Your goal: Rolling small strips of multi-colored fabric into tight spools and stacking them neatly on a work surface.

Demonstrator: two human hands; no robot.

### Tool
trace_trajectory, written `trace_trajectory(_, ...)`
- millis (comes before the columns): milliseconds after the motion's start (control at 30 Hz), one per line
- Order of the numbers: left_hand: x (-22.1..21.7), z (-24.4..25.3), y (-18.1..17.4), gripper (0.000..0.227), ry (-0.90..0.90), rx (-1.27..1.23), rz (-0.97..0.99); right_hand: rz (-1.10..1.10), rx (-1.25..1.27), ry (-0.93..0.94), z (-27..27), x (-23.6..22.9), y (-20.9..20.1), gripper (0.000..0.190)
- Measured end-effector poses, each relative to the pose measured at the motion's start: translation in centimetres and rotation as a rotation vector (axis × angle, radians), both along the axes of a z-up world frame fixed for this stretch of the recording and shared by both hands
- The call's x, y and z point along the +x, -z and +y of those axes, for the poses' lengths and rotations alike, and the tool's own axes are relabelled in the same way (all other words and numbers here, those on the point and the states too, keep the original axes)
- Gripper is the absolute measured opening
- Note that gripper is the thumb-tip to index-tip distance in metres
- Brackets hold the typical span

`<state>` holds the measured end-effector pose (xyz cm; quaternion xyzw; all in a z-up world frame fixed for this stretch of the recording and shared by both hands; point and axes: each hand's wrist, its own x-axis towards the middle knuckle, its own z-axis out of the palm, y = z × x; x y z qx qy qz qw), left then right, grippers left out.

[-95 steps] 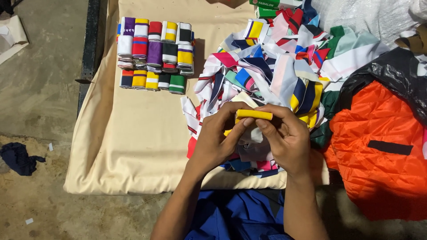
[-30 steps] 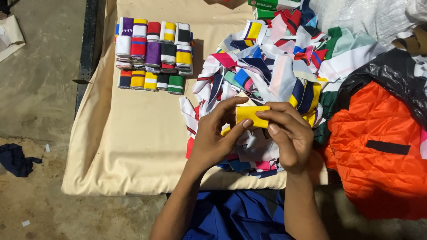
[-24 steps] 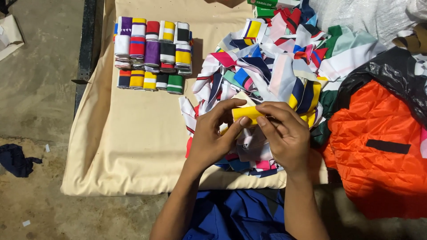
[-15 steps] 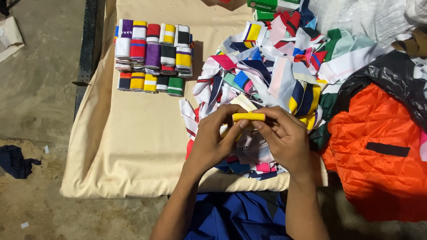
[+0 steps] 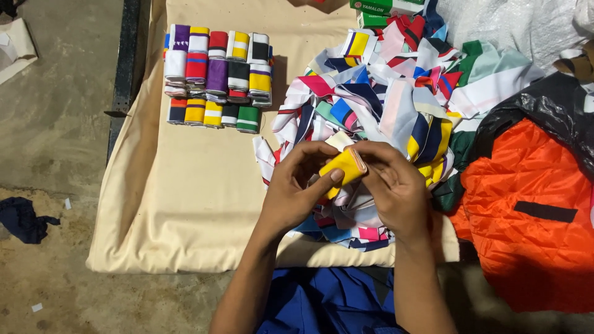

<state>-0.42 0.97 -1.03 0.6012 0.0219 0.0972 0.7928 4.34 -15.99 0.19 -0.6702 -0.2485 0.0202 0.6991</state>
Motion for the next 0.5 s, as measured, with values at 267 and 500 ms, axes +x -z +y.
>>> trace_trajectory(267, -0.4, 1.3, 0.8, 0.032, -0.242, 0.071, 0.001, 0.171, 0.031, -0.071, 3.4, 0.6, -0.2, 0.046)
trace_trajectory(500, -0.9, 5.5, 1.8, 0.028, -0.319, 0.311, 0.134, 0.2, -0.066, -0.197, 9.5, 4.6, -0.2, 0.033)
